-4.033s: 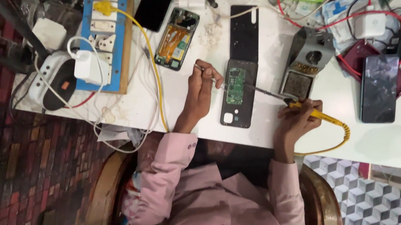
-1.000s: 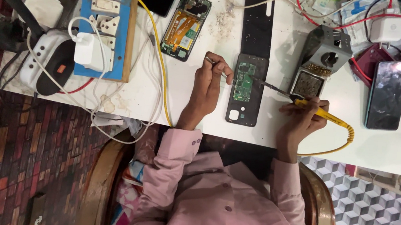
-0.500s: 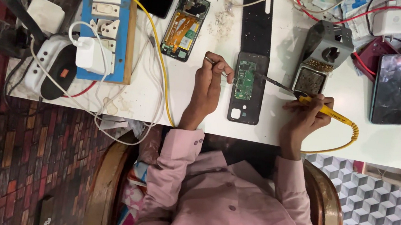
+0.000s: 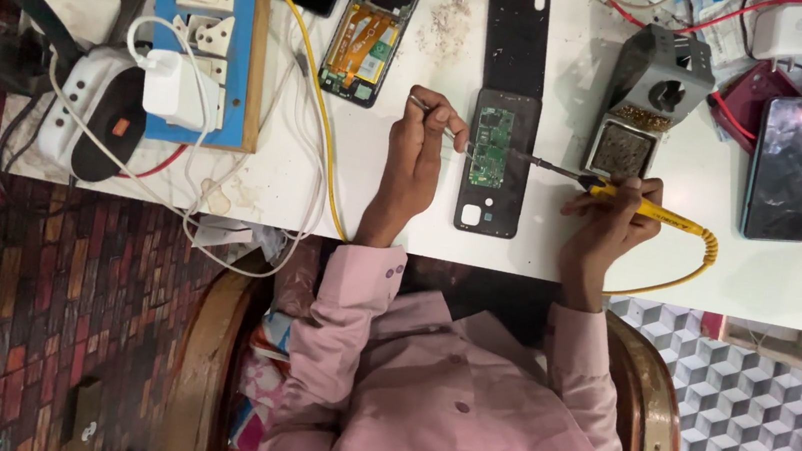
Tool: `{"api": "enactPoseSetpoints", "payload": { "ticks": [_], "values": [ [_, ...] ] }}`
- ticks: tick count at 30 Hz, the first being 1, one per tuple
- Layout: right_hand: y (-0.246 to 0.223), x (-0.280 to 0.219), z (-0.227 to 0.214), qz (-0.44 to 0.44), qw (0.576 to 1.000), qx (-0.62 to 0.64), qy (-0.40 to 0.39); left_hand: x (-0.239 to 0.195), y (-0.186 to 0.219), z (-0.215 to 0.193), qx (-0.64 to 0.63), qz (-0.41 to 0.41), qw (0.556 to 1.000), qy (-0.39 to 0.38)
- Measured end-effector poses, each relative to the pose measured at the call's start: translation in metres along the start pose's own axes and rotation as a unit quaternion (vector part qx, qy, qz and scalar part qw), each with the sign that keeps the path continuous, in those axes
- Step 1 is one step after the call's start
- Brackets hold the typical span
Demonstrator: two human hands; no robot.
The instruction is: The person uses a soldering iron and a small tool to work on a disassembled mobile phone circuit board. They repeatedly apply heat and manipulate components on the board while seated at a cluttered workbench.
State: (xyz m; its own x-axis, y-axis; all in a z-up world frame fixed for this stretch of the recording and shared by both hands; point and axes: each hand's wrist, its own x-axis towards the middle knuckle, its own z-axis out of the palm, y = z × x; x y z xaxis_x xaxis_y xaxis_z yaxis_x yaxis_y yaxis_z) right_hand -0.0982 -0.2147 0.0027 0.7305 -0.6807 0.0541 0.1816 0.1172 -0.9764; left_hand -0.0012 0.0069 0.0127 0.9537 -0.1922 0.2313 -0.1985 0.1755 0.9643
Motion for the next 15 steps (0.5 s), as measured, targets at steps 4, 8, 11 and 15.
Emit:
{"api": "enactPoseSetpoints", "payload": {
  "ticks": [4, 8, 11, 15],
  "values": [
    [-0.0011, 0.0011, -0.0001, -0.004, 0.999, 0.030, -0.020, 0.0000, -0.0002, -0.0005, 0.006, 0.009, 1.000, 0.002],
    [-0.0012, 0.0005, 0.0016, -0.005, 0.999, 0.020, -0.027, -0.0006, -0.0004, -0.0003, 0.002, 0.009, 1.000, 0.000],
    [-0.0027, -0.0013, 0.0030, -0.005, 0.999, -0.006, -0.031, -0.0011, -0.0009, -0.0004, 0.015, 0.012, 1.000, -0.002],
    [-0.0054, -0.0030, 0.0057, -0.024, 0.999, -0.019, -0.045, -0.0013, -0.0024, -0.0007, 0.004, 0.002, 1.000, -0.004]
  ]
}}
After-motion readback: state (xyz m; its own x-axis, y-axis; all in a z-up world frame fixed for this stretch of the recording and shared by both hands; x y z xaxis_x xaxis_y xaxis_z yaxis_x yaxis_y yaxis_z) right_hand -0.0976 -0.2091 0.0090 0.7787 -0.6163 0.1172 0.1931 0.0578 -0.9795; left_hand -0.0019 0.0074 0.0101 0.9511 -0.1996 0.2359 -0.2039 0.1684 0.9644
